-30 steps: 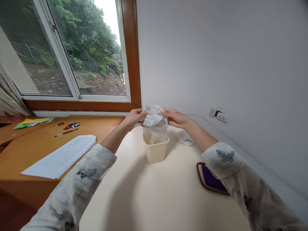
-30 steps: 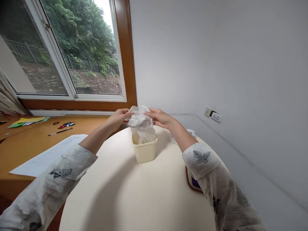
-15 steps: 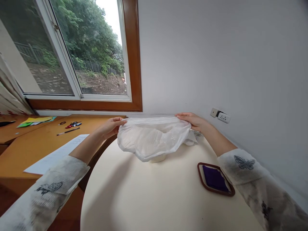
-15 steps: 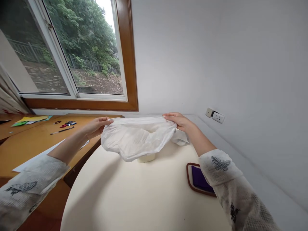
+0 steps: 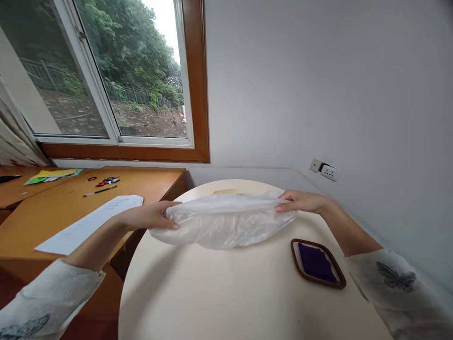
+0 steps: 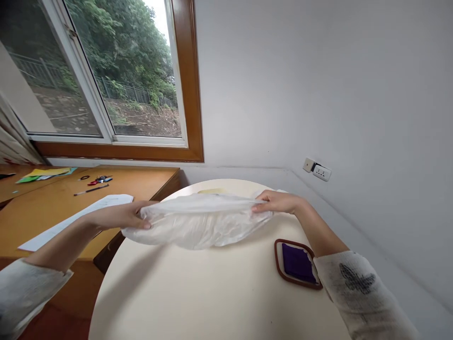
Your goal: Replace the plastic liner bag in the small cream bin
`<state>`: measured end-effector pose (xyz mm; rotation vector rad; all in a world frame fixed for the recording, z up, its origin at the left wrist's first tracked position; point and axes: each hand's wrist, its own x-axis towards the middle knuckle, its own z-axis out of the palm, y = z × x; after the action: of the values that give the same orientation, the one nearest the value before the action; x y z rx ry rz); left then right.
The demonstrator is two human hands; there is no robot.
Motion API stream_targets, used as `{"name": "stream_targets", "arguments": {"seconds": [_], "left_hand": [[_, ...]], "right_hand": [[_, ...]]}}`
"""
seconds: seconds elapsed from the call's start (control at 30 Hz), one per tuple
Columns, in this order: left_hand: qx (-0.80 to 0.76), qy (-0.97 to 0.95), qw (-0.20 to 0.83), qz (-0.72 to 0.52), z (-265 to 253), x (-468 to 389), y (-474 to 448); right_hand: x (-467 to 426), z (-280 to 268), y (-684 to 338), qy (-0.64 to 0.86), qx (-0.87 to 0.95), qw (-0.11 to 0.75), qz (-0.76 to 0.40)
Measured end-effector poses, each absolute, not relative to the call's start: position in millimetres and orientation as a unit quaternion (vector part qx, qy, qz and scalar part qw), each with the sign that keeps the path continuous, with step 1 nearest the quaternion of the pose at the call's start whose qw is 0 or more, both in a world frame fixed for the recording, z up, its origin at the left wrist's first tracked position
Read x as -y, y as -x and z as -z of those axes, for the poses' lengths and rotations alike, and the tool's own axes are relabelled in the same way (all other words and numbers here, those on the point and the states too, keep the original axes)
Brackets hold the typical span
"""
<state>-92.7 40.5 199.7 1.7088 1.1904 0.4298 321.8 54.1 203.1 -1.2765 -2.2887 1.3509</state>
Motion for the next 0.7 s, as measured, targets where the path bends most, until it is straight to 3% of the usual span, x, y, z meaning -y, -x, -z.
{"name": "stream_targets", "arguments": {"seconds": [0.1,0.23,0.33,0.5,0.6,0.7], "left_hand": [[-0.435,-0.744,0.507,-0.003,-189.0,-30.9,94.7],[-0.413,-0.748,0.520,0.001,-175.9,-29.5,91.4],[-0.439,-0.748,0.486,-0.109,-175.9,-37.0,89.8],[-0.484,-0.675,0.478,-0.287,-179.9,-63.0,91.7],[-0.485,-0.598,0.521,-0.368,-175.0,-87.5,84.9],[-0.502,-0.545,0.521,-0.424,-163.5,-118.4,71.3]], "right_hand": [[-45.1,-188.7,-323.0,0.404,0.784,0.019,-0.470],[-42.5,-174.4,-320.3,0.393,0.781,0.005,-0.485],[-49.0,-168.9,-320.5,0.411,0.758,0.103,-0.495],[-76.5,-160.7,-320.7,0.462,0.588,0.373,-0.549],[-103.7,-152.2,-314.5,0.503,0.505,0.449,-0.539],[-134.5,-139.3,-304.0,0.547,0.469,0.470,-0.510]]}}
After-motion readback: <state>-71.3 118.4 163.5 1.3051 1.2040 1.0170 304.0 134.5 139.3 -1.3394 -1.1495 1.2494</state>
